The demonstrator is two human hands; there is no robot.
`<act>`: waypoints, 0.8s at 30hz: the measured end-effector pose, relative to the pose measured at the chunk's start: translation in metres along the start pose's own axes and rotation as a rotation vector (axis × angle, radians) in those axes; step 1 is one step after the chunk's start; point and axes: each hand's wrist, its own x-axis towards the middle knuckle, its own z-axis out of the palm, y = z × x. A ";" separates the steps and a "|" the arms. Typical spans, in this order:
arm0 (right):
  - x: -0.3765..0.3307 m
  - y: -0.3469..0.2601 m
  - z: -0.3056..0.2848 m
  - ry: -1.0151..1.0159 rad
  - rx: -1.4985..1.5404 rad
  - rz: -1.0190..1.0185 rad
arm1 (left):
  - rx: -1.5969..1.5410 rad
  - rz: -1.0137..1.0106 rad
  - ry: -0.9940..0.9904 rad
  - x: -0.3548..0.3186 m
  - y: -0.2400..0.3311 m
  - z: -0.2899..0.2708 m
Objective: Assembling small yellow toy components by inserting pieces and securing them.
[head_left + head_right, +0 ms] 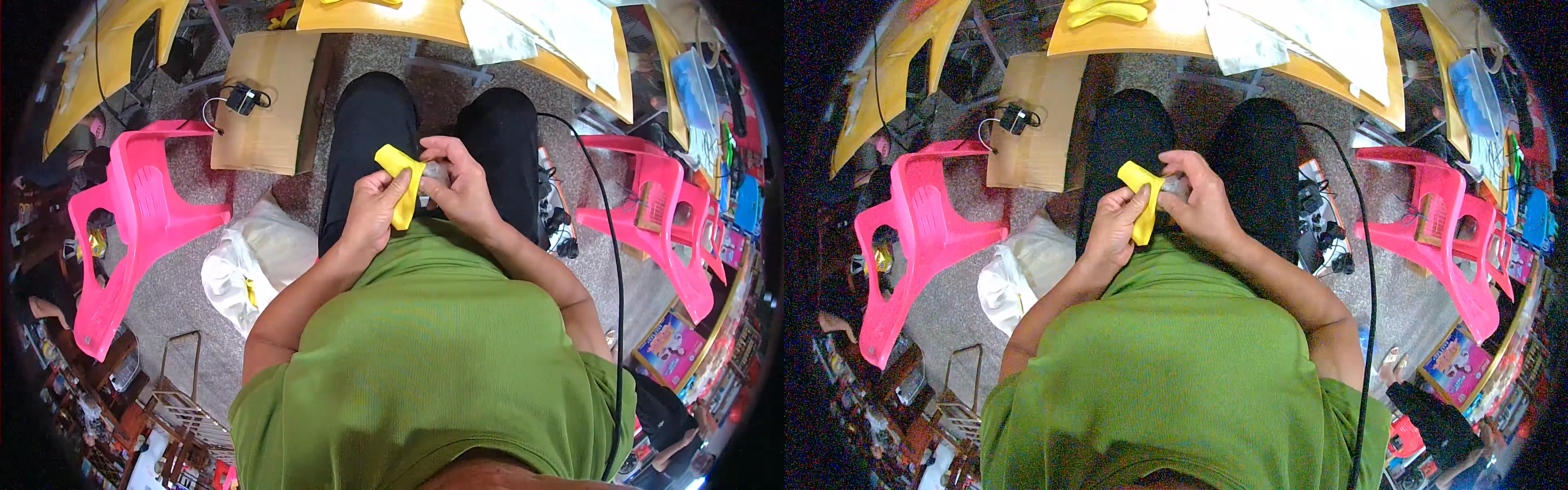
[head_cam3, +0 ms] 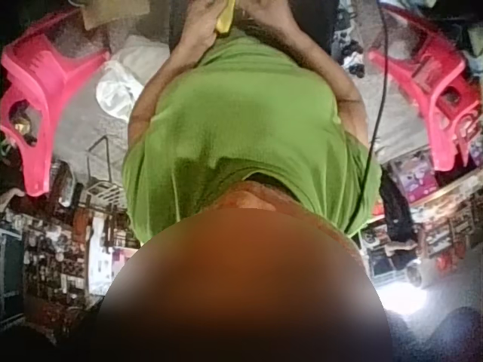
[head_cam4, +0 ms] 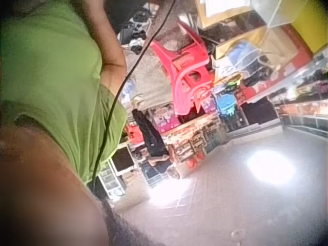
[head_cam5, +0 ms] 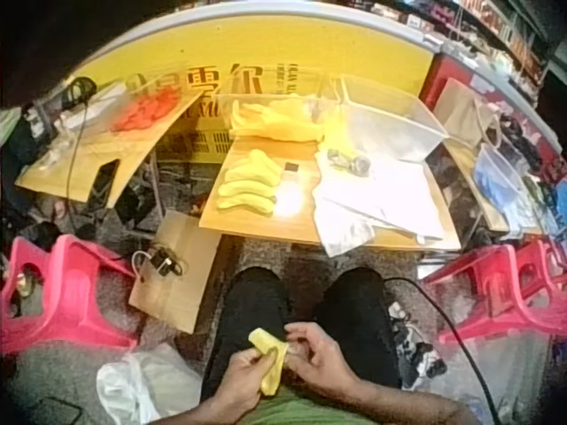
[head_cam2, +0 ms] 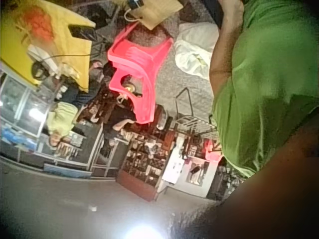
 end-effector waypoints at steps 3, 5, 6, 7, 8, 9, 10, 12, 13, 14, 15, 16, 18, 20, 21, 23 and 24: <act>0.012 -0.004 -0.014 -0.191 -0.305 -0.427 | 0.064 -0.144 -0.029 0.002 0.007 -0.010; 0.006 -0.001 -0.012 -0.267 0.003 -0.028 | 0.107 -0.326 -0.155 0.007 0.016 -0.017; 0.007 -0.004 -0.015 -0.252 -0.030 0.016 | 0.113 -0.475 -0.284 0.010 0.026 -0.023; 0.009 -0.006 -0.016 -0.238 -0.063 0.060 | 0.116 -0.476 -0.287 0.009 0.027 -0.020; 0.011 -0.006 -0.016 -0.201 -0.023 0.072 | 0.066 -0.475 -0.199 0.007 0.031 -0.012; 0.013 -0.003 -0.015 -0.198 -0.023 0.070 | 0.017 -0.474 -0.111 0.004 0.033 -0.008; 0.014 0.002 -0.014 -0.163 0.101 0.188 | -0.052 -0.437 -0.057 0.005 0.024 -0.013; 0.013 0.010 -0.012 -0.102 0.305 0.309 | 0.013 -0.252 0.039 -0.003 0.018 -0.011; 0.012 0.011 -0.011 -0.099 0.306 0.309 | 0.076 -0.065 0.136 -0.009 0.016 -0.009; 0.011 0.008 -0.009 -0.057 0.375 0.412 | 0.088 0.018 0.172 -0.018 0.014 -0.006; 0.009 0.006 -0.007 -0.014 0.443 0.516 | 0.089 0.017 0.173 -0.023 0.014 -0.003; 0.008 0.006 -0.004 -0.014 0.445 0.516 | 0.297 0.158 0.164 -0.027 0.013 0.001; 0.007 0.006 0.003 0.062 0.487 0.522 | 0.514 0.362 0.173 -0.026 0.010 0.004; 0.004 0.012 0.009 0.065 0.479 0.444 | 0.585 0.444 0.163 -0.021 0.009 0.005; 0.004 0.012 0.012 0.069 0.468 0.368 | 0.653 0.524 0.152 -0.018 0.008 0.005; 0.001 0.008 0.015 0.078 0.415 0.357 | 0.640 0.525 0.160 -0.016 0.006 0.006; 0.000 0.005 0.016 0.084 0.401 0.322 | 0.557 0.449 0.176 -0.016 0.006 0.007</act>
